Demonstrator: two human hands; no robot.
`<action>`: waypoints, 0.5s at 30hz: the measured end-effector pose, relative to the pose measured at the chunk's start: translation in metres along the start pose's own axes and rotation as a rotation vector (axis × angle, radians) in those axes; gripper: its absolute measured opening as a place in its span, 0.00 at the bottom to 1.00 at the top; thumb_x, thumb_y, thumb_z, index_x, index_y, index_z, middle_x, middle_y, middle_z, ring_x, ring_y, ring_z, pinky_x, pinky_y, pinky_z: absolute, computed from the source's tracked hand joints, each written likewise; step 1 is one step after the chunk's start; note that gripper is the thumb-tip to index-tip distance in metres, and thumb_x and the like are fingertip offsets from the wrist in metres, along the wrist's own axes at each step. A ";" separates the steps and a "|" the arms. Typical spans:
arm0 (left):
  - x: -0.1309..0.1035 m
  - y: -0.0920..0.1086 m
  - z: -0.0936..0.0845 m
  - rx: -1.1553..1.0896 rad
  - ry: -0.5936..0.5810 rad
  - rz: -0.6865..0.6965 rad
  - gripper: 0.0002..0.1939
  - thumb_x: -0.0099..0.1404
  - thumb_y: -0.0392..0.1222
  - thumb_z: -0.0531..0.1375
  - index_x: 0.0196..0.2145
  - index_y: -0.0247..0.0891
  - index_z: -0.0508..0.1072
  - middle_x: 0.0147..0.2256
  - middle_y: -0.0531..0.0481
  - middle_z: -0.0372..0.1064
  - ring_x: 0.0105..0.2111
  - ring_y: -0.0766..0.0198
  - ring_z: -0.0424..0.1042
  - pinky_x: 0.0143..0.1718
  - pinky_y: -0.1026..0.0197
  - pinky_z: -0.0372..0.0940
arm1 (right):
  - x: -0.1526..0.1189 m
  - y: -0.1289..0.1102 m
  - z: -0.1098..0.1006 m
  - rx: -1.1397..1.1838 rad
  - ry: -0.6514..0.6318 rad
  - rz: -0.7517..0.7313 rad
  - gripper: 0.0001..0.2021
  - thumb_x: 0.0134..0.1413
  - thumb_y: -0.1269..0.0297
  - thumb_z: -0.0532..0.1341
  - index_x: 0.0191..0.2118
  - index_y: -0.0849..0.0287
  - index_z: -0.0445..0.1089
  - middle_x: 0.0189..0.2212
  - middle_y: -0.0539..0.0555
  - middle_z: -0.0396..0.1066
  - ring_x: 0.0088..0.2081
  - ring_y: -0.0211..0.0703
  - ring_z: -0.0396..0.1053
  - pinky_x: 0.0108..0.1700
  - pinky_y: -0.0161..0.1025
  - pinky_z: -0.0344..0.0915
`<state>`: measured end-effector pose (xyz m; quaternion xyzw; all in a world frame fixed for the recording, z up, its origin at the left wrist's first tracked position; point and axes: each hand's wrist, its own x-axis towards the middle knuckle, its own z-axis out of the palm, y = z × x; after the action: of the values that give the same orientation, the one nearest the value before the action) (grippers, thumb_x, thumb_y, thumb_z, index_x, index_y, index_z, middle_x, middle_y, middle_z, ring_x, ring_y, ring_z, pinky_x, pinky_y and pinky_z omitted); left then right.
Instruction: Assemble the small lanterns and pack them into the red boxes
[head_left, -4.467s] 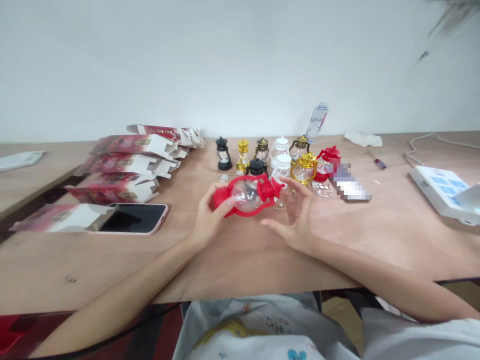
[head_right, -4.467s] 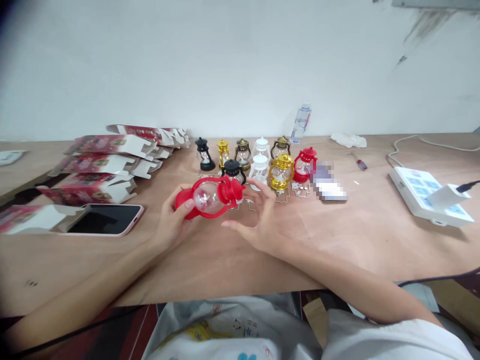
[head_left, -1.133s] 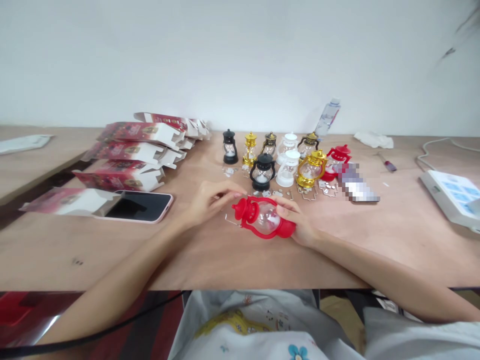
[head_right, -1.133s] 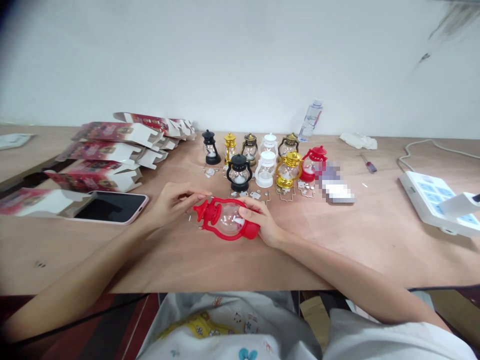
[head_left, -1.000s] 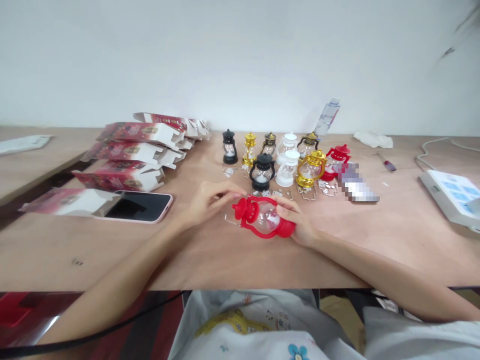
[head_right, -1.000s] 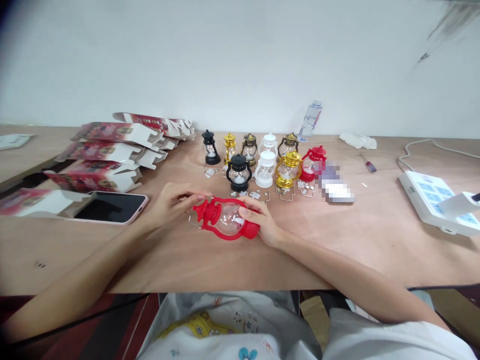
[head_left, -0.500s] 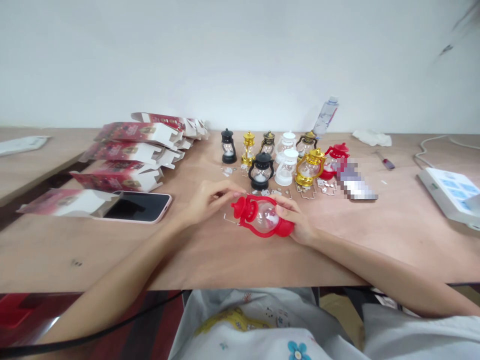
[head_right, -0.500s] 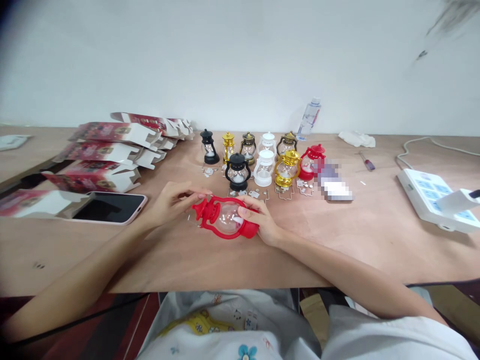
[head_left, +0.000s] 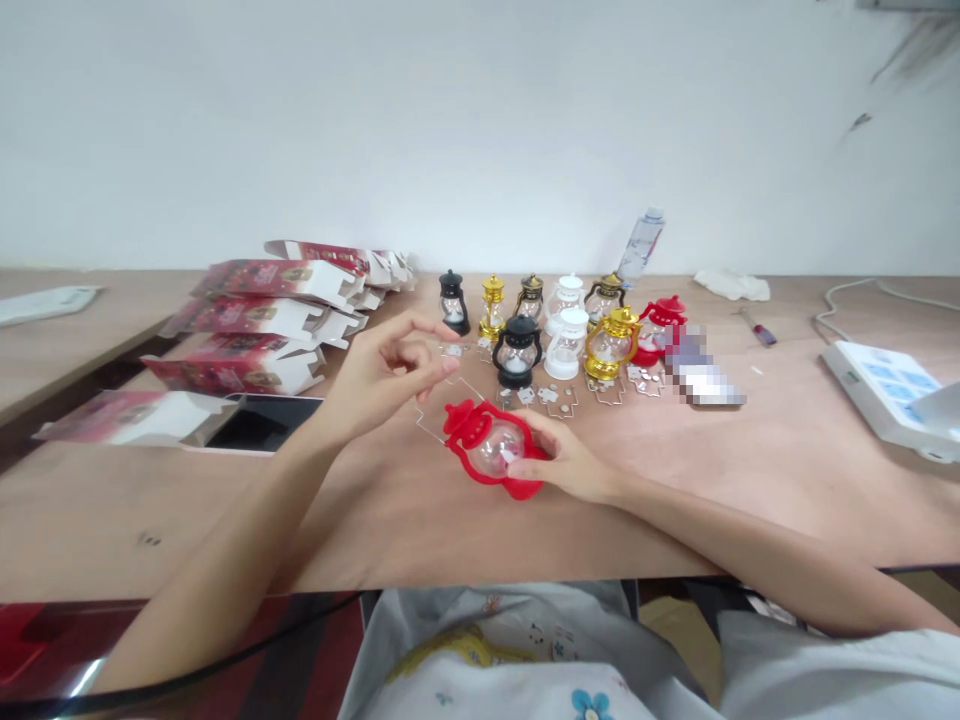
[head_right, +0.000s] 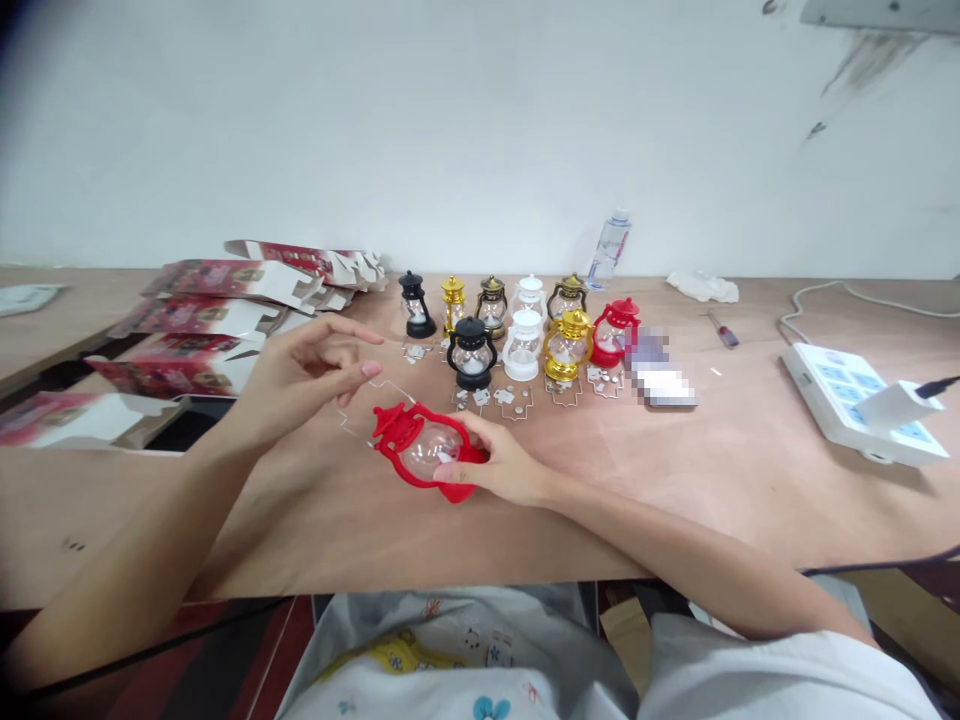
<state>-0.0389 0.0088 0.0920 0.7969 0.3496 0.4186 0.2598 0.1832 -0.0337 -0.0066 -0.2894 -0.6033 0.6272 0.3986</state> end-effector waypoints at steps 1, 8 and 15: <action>-0.005 0.012 0.001 0.077 -0.008 0.064 0.12 0.63 0.46 0.60 0.42 0.39 0.72 0.16 0.57 0.64 0.16 0.69 0.65 0.19 0.69 0.60 | 0.000 0.001 0.000 -0.029 0.007 -0.014 0.25 0.44 0.60 0.70 0.49 0.53 0.65 0.43 0.51 0.71 0.45 0.42 0.69 0.47 0.40 0.66; -0.056 0.072 -0.002 0.542 -0.264 0.579 0.14 0.60 0.47 0.61 0.46 0.56 0.73 0.36 0.54 0.77 0.37 0.57 0.75 0.41 0.55 0.69 | -0.002 0.006 -0.001 -0.145 0.071 -0.132 0.27 0.44 0.60 0.70 0.50 0.52 0.62 0.49 0.53 0.69 0.48 0.45 0.68 0.51 0.44 0.64; -0.057 0.011 -0.084 1.087 -0.017 0.106 0.20 0.66 0.55 0.48 0.42 0.43 0.74 0.38 0.48 0.75 0.39 0.51 0.71 0.40 0.52 0.61 | -0.002 0.007 -0.002 -0.249 0.136 -0.088 0.29 0.44 0.59 0.70 0.51 0.52 0.60 0.50 0.55 0.68 0.52 0.48 0.66 0.53 0.46 0.62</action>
<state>-0.1298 -0.0318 0.1157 0.8363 0.4727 0.1838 -0.2083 0.1846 -0.0345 -0.0143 -0.3518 -0.6602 0.5082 0.4268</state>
